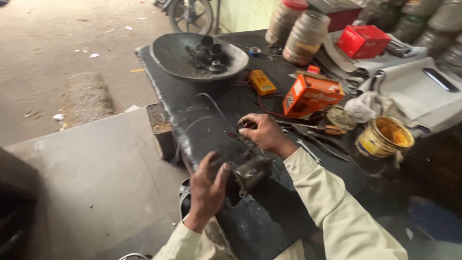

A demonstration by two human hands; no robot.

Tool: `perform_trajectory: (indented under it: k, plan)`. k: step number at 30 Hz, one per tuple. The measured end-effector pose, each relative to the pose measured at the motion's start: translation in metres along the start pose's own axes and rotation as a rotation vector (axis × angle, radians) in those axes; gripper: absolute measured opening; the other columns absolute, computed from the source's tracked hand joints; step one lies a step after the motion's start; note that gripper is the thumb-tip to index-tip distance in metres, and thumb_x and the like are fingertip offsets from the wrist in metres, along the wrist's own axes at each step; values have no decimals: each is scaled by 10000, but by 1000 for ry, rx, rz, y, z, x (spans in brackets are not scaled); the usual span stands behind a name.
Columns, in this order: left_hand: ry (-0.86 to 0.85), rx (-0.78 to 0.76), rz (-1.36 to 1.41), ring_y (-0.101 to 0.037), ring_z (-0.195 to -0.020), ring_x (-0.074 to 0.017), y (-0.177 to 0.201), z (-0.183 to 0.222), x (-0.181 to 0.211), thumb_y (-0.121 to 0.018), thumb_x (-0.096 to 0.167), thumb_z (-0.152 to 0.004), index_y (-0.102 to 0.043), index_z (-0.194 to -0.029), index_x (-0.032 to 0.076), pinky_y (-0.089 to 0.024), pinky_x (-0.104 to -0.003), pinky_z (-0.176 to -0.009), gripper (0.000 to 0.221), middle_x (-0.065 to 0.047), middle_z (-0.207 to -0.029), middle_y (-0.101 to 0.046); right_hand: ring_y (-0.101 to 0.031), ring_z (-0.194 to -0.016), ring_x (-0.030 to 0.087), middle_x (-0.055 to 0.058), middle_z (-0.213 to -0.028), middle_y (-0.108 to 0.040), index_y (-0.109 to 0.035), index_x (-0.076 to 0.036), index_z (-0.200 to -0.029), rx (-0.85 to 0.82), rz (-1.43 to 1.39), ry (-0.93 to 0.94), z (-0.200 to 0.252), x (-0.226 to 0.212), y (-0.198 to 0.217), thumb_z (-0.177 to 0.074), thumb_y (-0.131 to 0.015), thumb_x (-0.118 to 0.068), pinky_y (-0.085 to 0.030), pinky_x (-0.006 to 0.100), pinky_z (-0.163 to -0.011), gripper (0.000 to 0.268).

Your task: The person works on a starter motor at a workbench, holding the cylindrical motor body and manipulating its terminal and wiring by hand, at one point using pliers. They connect a wire to the motor terminal, then wipe and clean the motor body with a cloth while turning it over in their hands.

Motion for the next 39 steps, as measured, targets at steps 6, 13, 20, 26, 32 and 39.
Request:
perform_trajectory:
  k: [6,13,20,26,32,39]
  plan:
    - [9,-105,-223,-734,-1084,-271,-31,-58,39,-725,251,-938,-625,-1310,-29,-555,-367,-916,477,-212,-1169,-743,-740,-743,125,51,-931,-764,-681,-67,-1176,-9,-764,-441,37,18,22,-911,-684,-158,-590,316,-578,280]
    - [-15,-346,-55,-771,-954,-235,-80,-79,75,-660,232,-897,-633,-1358,75,-598,-341,-768,488,-144,-1075,-806,-761,-772,161,80,-943,-761,-650,6,-1169,193,-1002,-228,41,-2,40,-942,-655,-170,-663,301,-688,287]
    - [-122,-280,-324,-795,-890,-225,-90,-82,106,-706,176,-856,-593,-1416,130,-595,-352,-792,573,-147,-1011,-799,-699,-825,126,121,-1038,-736,-675,21,-1201,108,-647,-30,27,17,67,-920,-754,-89,-578,281,-701,312]
    - [-495,-437,-341,-685,-1104,-355,-133,-95,138,-742,152,-819,-540,-1447,108,-540,-438,-910,662,-198,-1213,-729,-657,-865,202,133,-1084,-743,-646,-6,-1257,-51,-406,-142,40,4,140,-887,-719,-25,-537,326,-727,378]
    - [-676,-544,-379,-627,-1156,-397,-210,-132,166,-707,217,-888,-540,-1349,33,-497,-478,-959,524,-230,-1193,-684,-729,-923,168,113,-1083,-748,-660,8,-1208,109,-578,-197,32,52,234,-864,-775,-69,-613,285,-805,371]
    - [-844,-548,-836,-533,-1269,-375,-312,-180,74,-631,203,-924,-617,-1192,35,-351,-548,-1123,317,-212,-1333,-593,-718,-743,158,102,-968,-723,-646,34,-1164,459,-358,-210,21,137,295,-780,-802,-16,-608,297,-603,418]
Point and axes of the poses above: each hand's wrist, its own z-axis away from the middle knuckle, its own y-axis out of the back of the hand, x = y × z, the point moved 5 cm from there along -z, towards the middle knuckle
